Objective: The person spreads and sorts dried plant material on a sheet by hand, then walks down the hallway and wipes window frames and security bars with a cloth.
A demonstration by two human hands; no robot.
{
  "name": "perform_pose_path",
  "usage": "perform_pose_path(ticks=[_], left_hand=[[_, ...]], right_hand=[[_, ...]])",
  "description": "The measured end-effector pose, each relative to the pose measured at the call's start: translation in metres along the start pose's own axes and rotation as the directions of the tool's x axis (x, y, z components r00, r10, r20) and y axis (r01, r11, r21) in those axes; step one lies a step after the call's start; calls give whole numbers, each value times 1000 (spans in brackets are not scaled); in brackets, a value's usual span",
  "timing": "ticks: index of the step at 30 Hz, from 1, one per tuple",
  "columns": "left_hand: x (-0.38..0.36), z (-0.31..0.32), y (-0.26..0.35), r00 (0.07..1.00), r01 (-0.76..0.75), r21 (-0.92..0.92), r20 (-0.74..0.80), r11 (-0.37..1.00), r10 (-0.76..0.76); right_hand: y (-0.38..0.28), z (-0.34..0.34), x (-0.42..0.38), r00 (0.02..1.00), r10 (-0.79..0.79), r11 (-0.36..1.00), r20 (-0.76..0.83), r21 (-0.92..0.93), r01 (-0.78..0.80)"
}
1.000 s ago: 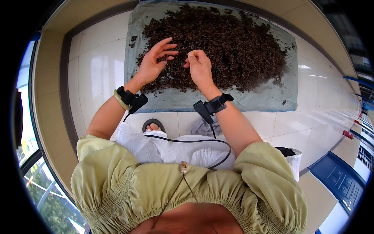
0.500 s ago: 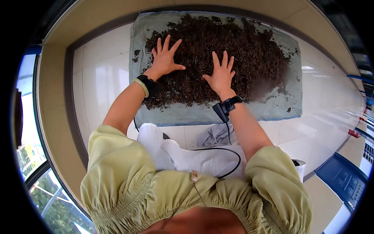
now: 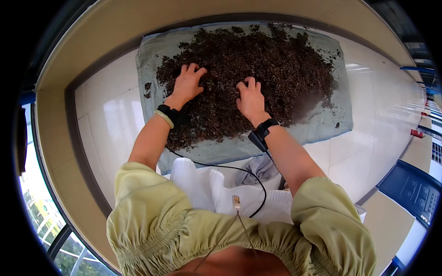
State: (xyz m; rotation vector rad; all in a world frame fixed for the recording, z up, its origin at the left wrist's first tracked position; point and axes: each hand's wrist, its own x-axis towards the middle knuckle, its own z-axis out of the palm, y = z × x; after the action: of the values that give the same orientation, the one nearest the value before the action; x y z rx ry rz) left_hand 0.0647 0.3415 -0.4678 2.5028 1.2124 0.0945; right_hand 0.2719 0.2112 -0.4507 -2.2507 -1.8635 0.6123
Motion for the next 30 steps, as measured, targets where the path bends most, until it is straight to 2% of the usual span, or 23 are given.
perform_pose_path(ticks=[1,3,4,7,10,13,14,16,17,18,21,22,23,26,28,30], left_hand=[[0,-6,-5,1000,8,-39,-25,999,-9],[2,-18,-20,968,-39,-136,-252,990,3],[7,-29,-29,948,-43,-170,-317,985,-14],[26,-49,-62,899,-56,-182,-437,982,-29],[49,-49,-94,947,33,-262,-302,965,-114],[67,-22,-118,941,28,66,-339,997,-4],[63,-14,-113,937,90,113,-347,990,-45],[47,-17,-67,925,199,216,-363,956,-111],[44,-11,-52,928,56,102,-372,993,-14],[39,-6,-32,947,-1,110,-318,994,36],[40,9,21,979,-133,162,-134,978,155],[43,12,38,977,-172,41,-118,984,176],[46,14,55,983,-174,-37,-73,984,171],[48,11,94,976,-163,-24,144,986,165],[48,13,103,955,-129,36,276,991,114],[41,13,102,965,-135,72,238,988,114]], right_hand=[[3,0,-4,999,-2,1000,-47,30,4],[11,-8,-9,990,-4,996,-142,83,16],[15,-13,-12,981,0,989,-194,145,29],[20,-27,-28,949,126,943,-289,331,-24],[20,-42,-46,901,137,938,-412,346,16],[41,-38,-50,840,42,959,-541,258,118],[46,-44,-56,883,112,946,-455,321,46],[59,-48,-55,895,80,967,-439,253,38],[69,-50,-53,899,66,975,-433,218,33],[83,-48,-51,935,54,986,-351,164,5],[85,-56,-45,960,49,999,-274,-2,-51],[79,-59,-41,979,153,983,-133,-77,-164],[76,-57,-37,981,173,978,-84,-101,-181],[77,-42,-31,976,209,969,67,-152,-197],[71,-29,-38,986,166,969,1,-185,-163],[73,-22,-44,991,97,974,-89,-195,-113]])
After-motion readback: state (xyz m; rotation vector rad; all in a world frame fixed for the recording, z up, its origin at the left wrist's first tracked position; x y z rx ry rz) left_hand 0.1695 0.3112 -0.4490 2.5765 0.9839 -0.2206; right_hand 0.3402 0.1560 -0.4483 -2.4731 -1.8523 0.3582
